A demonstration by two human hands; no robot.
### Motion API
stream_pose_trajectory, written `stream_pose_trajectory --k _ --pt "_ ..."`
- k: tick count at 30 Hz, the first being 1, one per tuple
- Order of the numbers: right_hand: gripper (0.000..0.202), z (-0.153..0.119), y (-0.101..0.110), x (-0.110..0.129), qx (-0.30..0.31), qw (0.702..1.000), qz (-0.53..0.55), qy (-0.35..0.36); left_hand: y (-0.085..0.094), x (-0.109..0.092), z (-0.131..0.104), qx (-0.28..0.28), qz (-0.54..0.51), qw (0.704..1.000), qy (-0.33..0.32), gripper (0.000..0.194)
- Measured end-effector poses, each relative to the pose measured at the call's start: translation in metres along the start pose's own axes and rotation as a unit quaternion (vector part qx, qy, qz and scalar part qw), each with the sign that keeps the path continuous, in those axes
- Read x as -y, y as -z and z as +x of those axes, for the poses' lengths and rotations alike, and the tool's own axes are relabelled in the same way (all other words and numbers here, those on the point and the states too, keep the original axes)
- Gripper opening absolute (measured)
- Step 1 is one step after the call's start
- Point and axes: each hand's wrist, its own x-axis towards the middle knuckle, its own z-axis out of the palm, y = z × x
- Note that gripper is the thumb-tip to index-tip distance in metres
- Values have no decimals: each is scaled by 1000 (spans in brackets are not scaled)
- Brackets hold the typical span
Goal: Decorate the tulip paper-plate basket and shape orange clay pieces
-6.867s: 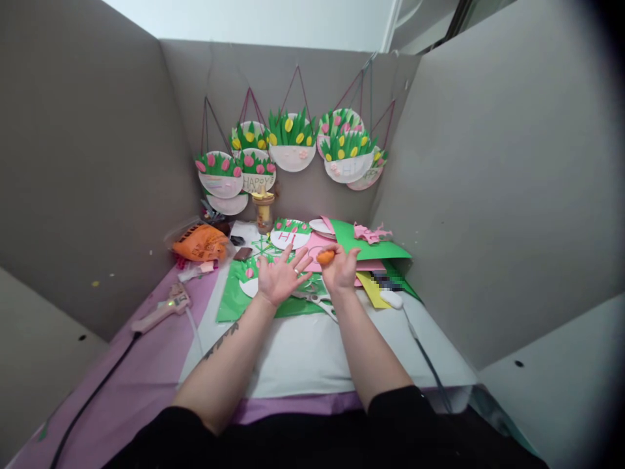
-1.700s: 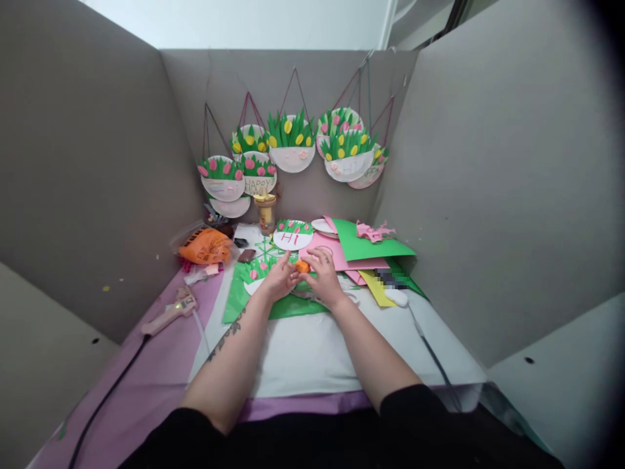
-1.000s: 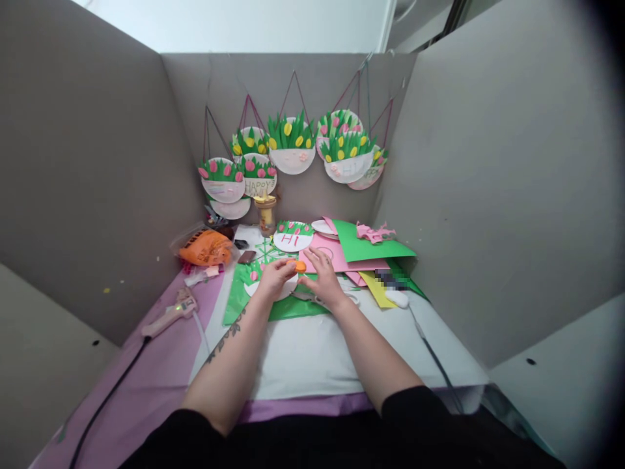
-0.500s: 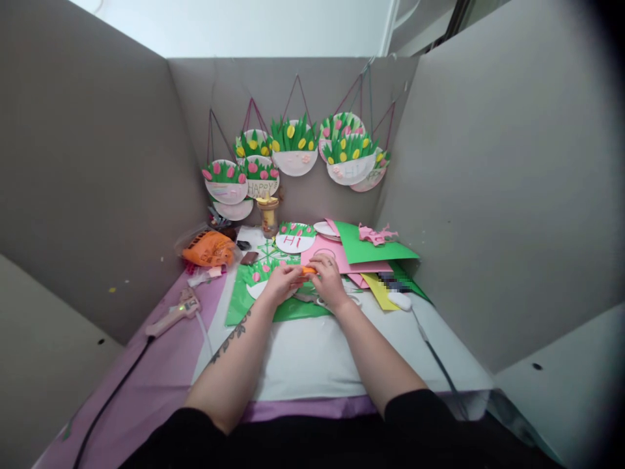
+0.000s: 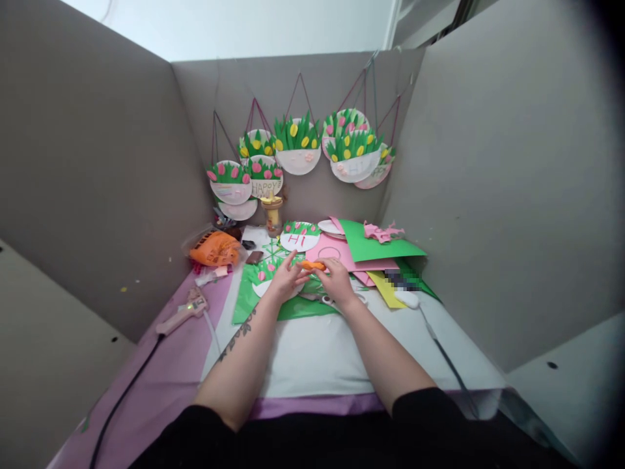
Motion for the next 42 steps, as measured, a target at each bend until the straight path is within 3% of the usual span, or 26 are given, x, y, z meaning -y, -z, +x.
stream_pose_trajectory --k 4,7,9,14,18,20,23,28,34,38,42 --pt "20 1 2 2 15 1000 9 19 1 -1 2 8 53 999 -7 42" --pt "55 0 1 2 19 1000 21 -5 2 -4 4 -41 79 994 -69 36" --pt "65 0 -1 3 33 998 53 -26 2 -5 4 -62 91 989 -94 37" --pt "28 -1 -2 3 34 994 86 -55 2 -4 2 -26 104 991 -77 39" --pt "17 1 1 2 4 996 70 -54 -2 -4 -2 -26 98 994 -44 55" --pt "16 1 2 2 -10 997 70 -40 -3 -4 -3 -21 100 994 -33 61" --pt "21 0 1 4 -17 996 83 -33 -2 -5 -1 -22 121 991 -43 52" --pt "62 -2 -7 5 5 977 179 -119 3 -5 3 -67 144 980 -119 41" --pt "24 0 -5 -1 -74 969 165 -166 1 -3 2 -21 144 986 -80 50" --pt "37 1 -1 2 -38 961 204 -185 1 0 2 15 104 992 -63 53" --pt "50 0 -4 9 18 952 254 -168 1 -2 1 -10 125 989 -73 64"
